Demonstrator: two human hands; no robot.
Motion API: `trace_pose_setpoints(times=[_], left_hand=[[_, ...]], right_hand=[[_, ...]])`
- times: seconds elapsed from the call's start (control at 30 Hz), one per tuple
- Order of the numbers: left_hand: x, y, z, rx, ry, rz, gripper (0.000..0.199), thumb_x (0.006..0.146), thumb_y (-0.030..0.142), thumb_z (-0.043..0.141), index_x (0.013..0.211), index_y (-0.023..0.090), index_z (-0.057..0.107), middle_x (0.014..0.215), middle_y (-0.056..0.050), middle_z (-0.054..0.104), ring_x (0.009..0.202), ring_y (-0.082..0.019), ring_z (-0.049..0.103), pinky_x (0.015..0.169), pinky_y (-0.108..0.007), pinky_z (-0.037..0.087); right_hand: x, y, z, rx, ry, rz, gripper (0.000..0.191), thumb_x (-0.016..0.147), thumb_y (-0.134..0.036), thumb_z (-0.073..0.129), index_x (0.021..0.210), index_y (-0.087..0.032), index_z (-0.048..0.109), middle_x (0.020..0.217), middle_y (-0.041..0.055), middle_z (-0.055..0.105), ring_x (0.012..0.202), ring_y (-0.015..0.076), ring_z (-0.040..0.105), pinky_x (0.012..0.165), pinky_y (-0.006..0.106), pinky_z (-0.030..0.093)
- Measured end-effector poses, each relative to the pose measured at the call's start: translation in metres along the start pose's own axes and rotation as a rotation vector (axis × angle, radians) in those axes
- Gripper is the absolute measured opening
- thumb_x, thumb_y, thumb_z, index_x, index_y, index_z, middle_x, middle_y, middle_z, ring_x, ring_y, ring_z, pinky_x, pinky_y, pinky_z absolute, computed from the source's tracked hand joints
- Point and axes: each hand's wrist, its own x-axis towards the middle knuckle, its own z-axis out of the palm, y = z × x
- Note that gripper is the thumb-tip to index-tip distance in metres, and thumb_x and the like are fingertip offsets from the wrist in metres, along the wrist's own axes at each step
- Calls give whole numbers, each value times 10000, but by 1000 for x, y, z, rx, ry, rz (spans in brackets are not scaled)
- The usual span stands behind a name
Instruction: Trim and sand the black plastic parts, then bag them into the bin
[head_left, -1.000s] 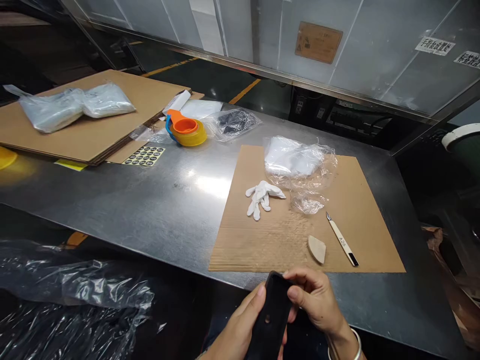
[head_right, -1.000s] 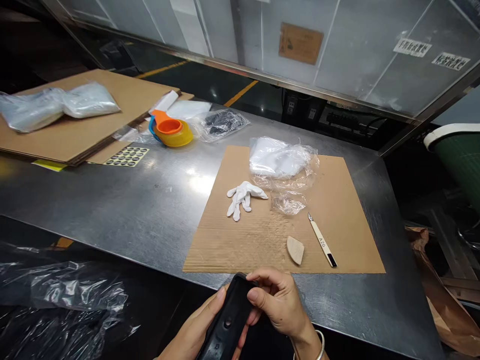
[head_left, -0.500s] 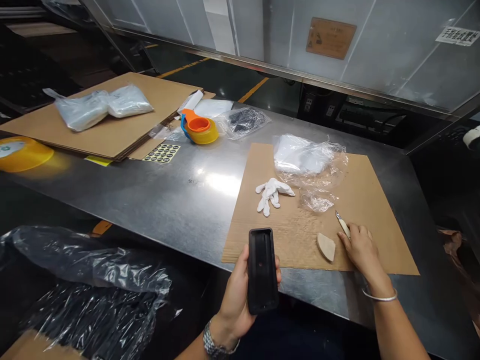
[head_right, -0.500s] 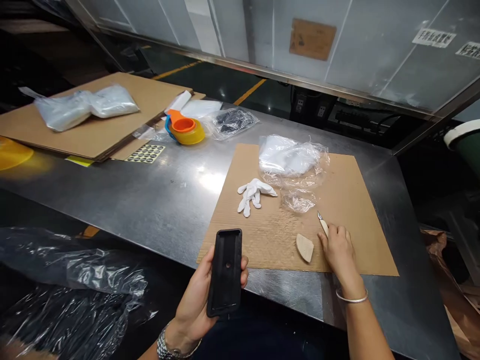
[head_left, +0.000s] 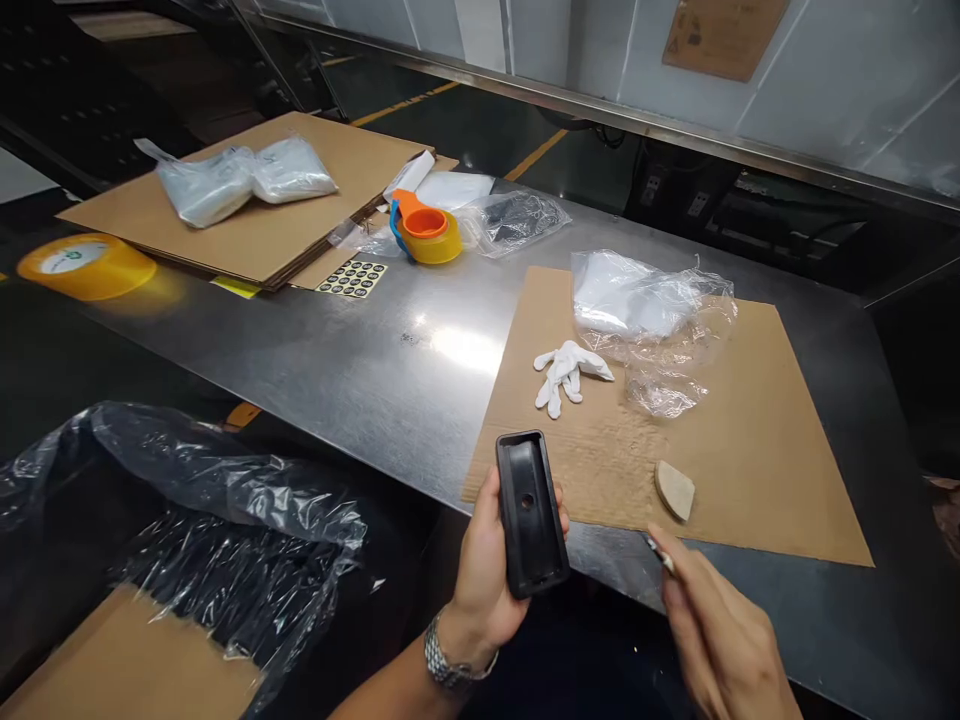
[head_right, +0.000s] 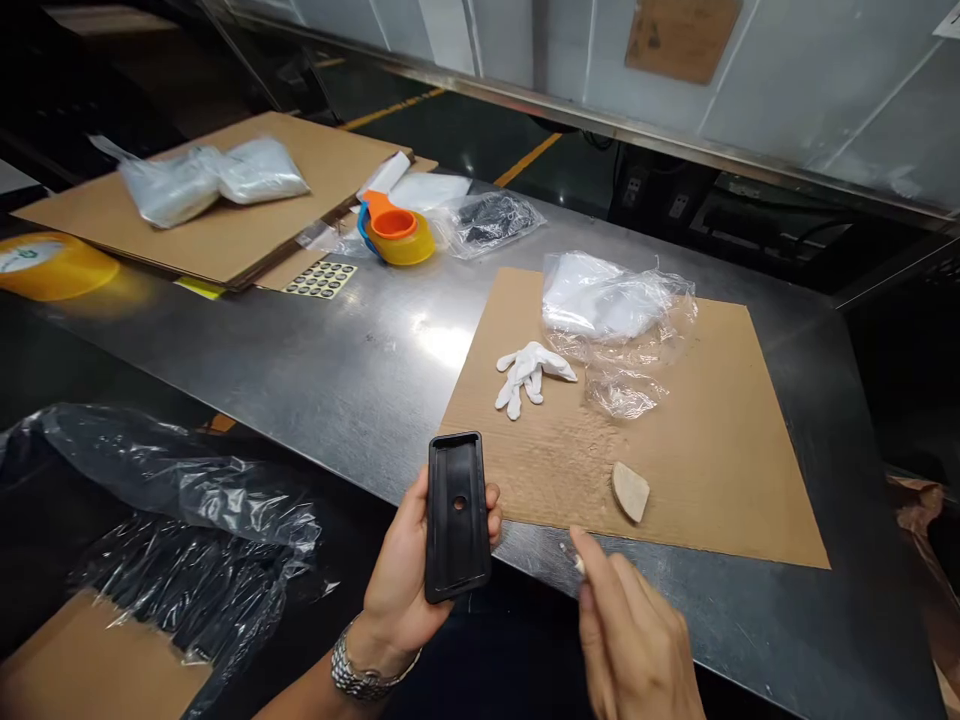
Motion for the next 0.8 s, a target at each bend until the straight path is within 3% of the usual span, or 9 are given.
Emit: trace_pose_setpoints(times=[0.27,0.5,0.8], left_hand=[[1,0,-2,-23,146,14,448,886,429,350,755,96,620,665,-70,618,526,-142,575,526,-261,495],[3,-2,-2,-28,146,31,403,877,427,376,782,109,604,673,-61,612,529,-140,571,535,-266,500],[-1,-4,0,-6,94,72,459,869,467,353,742,111,614,662,-56,602,537,-135,549,544,-253,477]], right_hand=[[0,-19,4,-259,-118,-134,374,913,-214,413,1267,-117,483,627,7,491,536,110,513,486,207,412],[3,-30,8,-399,-112,-178,325,901,-250,416,1155,-159,597,574,-3,500,485,97,498,474,215,363],[3,-35,9,-454,-92,-233,286,881,-241,450,1092,-158,624,536,-21,490,449,95,481,481,242,335]])
